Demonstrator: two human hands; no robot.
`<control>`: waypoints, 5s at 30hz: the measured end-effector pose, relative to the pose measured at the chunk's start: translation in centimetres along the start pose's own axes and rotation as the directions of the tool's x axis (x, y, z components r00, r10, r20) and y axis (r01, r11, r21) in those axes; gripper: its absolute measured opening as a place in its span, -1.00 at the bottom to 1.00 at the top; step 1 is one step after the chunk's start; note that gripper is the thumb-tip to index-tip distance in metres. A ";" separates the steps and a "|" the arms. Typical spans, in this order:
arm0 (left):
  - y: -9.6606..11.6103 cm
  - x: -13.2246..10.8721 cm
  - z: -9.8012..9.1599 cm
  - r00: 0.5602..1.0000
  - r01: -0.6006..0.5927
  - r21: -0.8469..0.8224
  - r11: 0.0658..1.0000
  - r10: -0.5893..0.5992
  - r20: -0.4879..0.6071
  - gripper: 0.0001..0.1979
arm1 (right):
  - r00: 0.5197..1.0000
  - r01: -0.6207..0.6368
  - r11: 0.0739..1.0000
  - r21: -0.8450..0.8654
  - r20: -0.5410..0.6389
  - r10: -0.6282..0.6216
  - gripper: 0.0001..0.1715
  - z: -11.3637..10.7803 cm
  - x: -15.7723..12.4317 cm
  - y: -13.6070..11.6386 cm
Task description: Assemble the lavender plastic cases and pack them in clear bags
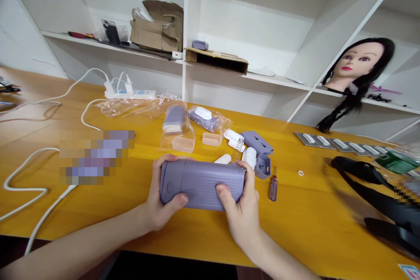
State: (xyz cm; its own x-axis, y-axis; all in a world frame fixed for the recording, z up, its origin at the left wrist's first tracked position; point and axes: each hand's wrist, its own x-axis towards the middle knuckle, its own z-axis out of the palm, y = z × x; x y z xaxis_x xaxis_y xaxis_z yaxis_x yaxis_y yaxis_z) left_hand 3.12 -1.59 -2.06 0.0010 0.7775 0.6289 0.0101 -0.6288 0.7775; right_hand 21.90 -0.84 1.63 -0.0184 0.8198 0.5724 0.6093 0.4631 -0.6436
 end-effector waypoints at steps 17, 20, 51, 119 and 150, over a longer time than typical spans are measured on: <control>1.8 4.2 -1.6 0.631 0.749 -0.467 0.470 -0.722 0.285 -0.25 | 0.801 0.558 0.812 -0.174 -0.143 -0.581 -0.32 -0.5 1.3 3.3; 2.4 4.6 -2.0 0.613 0.761 -0.477 0.439 -0.727 0.309 -0.47 | 0.683 0.708 0.686 -0.166 -0.082 -0.726 -0.26 -0.5 1.6 4.0; 1.4 4.3 -2.1 0.925 0.379 0.126 0.917 -0.380 -0.016 -0.60 | 0.704 0.673 0.739 -0.019 0.323 -0.633 -0.01 -0.5 2.1 2.9; 1.5 4.2 -3.8 0.742 -0.179 0.718 0.673 -0.386 0.548 -0.24 | 0.943 0.146 0.904 0.402 0.220 -0.250 -0.67 -2.4 4.7 3.6; 2.2 4.4 -5.1 0.695 -0.139 0.754 0.642 -0.479 0.536 -0.18 | 0.786 0.503 0.672 -0.543 0.612 -0.094 -0.73 2.8 1.8 2.9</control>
State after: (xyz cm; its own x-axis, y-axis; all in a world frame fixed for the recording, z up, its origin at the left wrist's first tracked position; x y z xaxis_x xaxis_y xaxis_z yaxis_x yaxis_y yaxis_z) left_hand -1.93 0.41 2.51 0.5322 0.8445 0.0602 0.7601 -0.5079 0.4053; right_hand 21.39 2.90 -0.62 -0.5565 0.8066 0.1994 0.8309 0.5408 0.1311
